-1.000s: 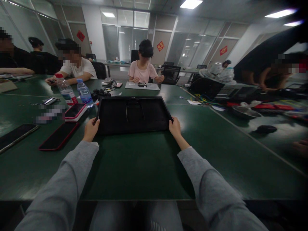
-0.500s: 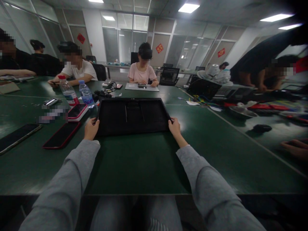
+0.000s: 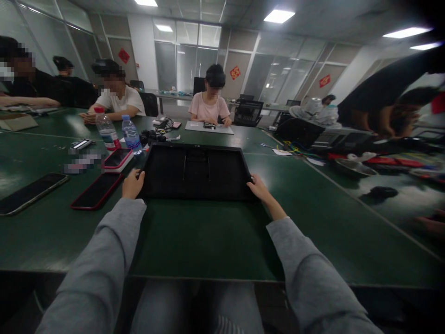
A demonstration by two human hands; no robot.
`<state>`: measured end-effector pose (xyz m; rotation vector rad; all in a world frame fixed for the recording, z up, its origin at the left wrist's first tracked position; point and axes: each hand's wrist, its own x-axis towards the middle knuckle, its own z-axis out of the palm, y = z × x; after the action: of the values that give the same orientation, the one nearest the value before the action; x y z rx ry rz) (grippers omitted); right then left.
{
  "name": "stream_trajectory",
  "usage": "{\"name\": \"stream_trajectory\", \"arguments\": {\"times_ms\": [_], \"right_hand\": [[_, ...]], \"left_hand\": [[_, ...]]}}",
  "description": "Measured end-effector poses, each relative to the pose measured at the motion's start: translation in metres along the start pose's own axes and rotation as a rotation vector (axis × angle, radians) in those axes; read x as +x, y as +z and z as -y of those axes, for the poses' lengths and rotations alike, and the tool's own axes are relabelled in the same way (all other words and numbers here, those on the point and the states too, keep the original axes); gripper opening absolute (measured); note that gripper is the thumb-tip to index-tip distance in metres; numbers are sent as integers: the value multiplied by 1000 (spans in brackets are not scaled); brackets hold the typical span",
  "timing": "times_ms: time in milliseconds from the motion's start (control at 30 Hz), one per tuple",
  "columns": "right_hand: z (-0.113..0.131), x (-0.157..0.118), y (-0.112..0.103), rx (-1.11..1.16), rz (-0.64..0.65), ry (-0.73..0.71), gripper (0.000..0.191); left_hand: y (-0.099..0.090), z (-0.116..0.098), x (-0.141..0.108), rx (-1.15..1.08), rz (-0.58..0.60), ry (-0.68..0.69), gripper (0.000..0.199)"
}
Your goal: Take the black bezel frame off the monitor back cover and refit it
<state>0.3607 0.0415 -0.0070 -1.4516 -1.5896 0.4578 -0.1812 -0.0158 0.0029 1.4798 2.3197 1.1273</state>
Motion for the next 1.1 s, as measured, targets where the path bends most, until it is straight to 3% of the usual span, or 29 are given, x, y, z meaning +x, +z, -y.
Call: {"name": "stream_trajectory", "arguments": {"times_ms": [167,333,433,633,867,1100], "right_hand": [[11,2,7,267,64,204,58],[5,6,7,323,111,247,67],[3,9,9,330,73,276,65],[10,7,10,327,29,258,63],[29,-8,5,331,-118,169,58],[3,0,-5,324,-198,200,65]], "left_hand": [[0,1,-1,-16,-6,19,45],[2,6,3,-14,-7,21,44],[3,9,5,-14,0,28,45],[5,11,7,-7,5,41,46],[8,14,14,34,17,75,52],[9,16,15,60,29,108,56]]}}
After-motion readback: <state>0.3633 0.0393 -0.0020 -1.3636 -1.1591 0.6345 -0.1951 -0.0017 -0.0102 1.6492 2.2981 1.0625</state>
